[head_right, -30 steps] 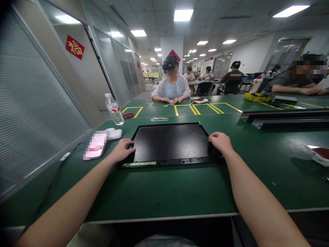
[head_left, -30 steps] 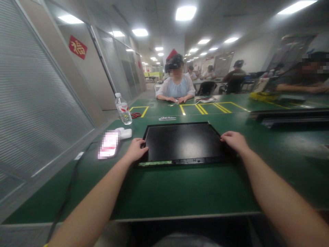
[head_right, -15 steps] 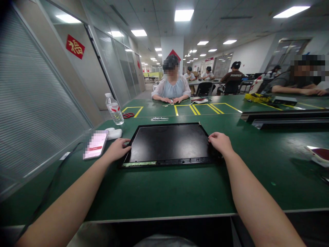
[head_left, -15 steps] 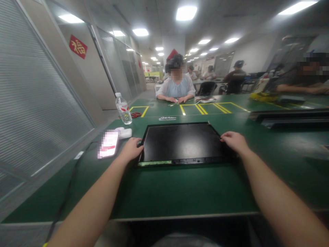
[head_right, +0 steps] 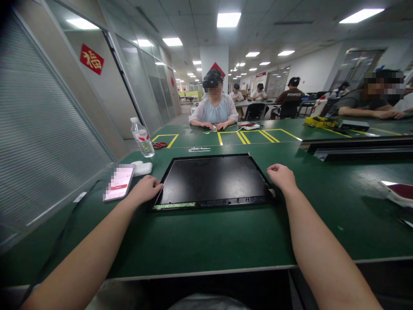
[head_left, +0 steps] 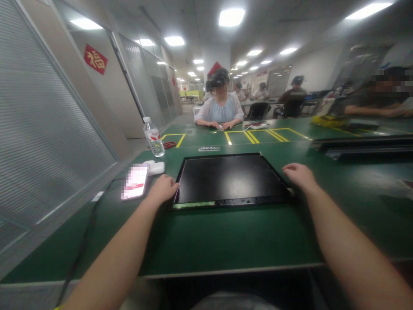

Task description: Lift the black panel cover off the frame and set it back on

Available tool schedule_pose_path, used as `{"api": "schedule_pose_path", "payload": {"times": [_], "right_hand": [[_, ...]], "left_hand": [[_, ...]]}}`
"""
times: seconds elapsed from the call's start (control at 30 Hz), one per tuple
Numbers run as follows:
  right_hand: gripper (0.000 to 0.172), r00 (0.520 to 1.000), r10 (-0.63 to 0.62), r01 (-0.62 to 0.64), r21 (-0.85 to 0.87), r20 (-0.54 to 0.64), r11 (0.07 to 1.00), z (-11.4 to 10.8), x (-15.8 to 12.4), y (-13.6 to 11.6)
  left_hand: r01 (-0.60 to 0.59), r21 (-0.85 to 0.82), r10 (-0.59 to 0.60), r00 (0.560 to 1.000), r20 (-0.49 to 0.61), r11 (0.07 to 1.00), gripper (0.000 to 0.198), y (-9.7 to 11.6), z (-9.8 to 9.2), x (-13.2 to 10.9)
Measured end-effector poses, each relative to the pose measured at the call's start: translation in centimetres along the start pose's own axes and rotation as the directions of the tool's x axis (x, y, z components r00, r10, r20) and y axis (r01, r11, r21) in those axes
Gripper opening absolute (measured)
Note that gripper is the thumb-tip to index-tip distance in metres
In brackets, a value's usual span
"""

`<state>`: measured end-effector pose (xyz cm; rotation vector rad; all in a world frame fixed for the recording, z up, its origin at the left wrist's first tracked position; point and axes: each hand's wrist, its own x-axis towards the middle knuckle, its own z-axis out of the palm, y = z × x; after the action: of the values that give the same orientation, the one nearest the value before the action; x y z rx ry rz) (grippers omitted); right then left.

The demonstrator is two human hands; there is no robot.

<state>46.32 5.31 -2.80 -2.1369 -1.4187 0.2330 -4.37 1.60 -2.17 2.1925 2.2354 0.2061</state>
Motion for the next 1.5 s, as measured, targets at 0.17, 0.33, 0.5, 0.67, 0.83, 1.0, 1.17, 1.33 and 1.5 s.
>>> {"api": "schedule_pose_path", "payload": {"times": [0.17, 0.33, 0.5, 0.67, 0.83, 1.0, 1.17, 1.33, 1.5], "right_hand": [[0.028, 0.987, -0.008, 0.011, -0.017, 0.159, 1.000, 0.8, 0.0, -0.1], [0.049, 0.968, -0.081, 0.099, -0.064, 0.239, 0.993, 1.2, -0.1, -0.1], [0.053, 0.965, -0.115, 0.149, -0.131, 0.237, 0.980, 1.4, 0.0, -0.1], [0.059, 0.960, -0.132, 0.168, -0.131, 0.247, 0.977, 1.9, 0.2, 0.0], [0.060, 0.957, -0.129, 0.157, -0.087, 0.261, 0.984, 2.2, 0.5, 0.4], [0.058, 0.959, -0.121, 0.137, -0.046, 0.257, 0.990, 2.3, 0.5, 0.6], [0.057, 0.962, -0.097, 0.109, -0.033, 0.255, 0.994, 2.2, 0.3, 0.3], [0.056, 0.968, -0.084, 0.089, -0.009, 0.238, 0.996, 2.5, 0.3, 0.3], [0.050, 0.975, -0.060, 0.058, 0.019, 0.215, 0.998, 2.7, 0.4, 0.3]], "left_hand": [[-0.015, 0.060, 0.015, 1.000, 0.007, 0.998, 0.040, 0.1, 0.4, 0.2], [-0.007, 0.038, 0.006, 1.000, 0.010, 0.999, 0.042, 0.2, 0.7, 0.3], [0.000, -0.013, 0.000, 0.999, -0.032, 1.000, 0.035, 0.2, 0.5, 0.0], [-0.017, -0.084, 0.016, 1.000, -0.015, 0.996, 0.031, 0.2, -0.4, -0.4], [-0.128, -0.135, 0.130, 0.992, 0.000, 0.983, 0.038, -0.2, -1.3, -0.7], [-0.261, -0.245, 0.262, 0.965, -0.028, 0.934, 0.063, -0.6, -2.2, -1.1], [-0.315, -0.304, 0.366, 0.922, 0.128, 0.899, 0.057, -0.3, -3.3, -1.6], [-0.363, -0.287, 0.413, 0.900, 0.140, 0.887, 0.054, -0.4, -3.6, -1.7], [-0.363, -0.261, 0.407, 0.903, 0.138, 0.894, 0.053, -0.3, -3.7, -1.7]]}}
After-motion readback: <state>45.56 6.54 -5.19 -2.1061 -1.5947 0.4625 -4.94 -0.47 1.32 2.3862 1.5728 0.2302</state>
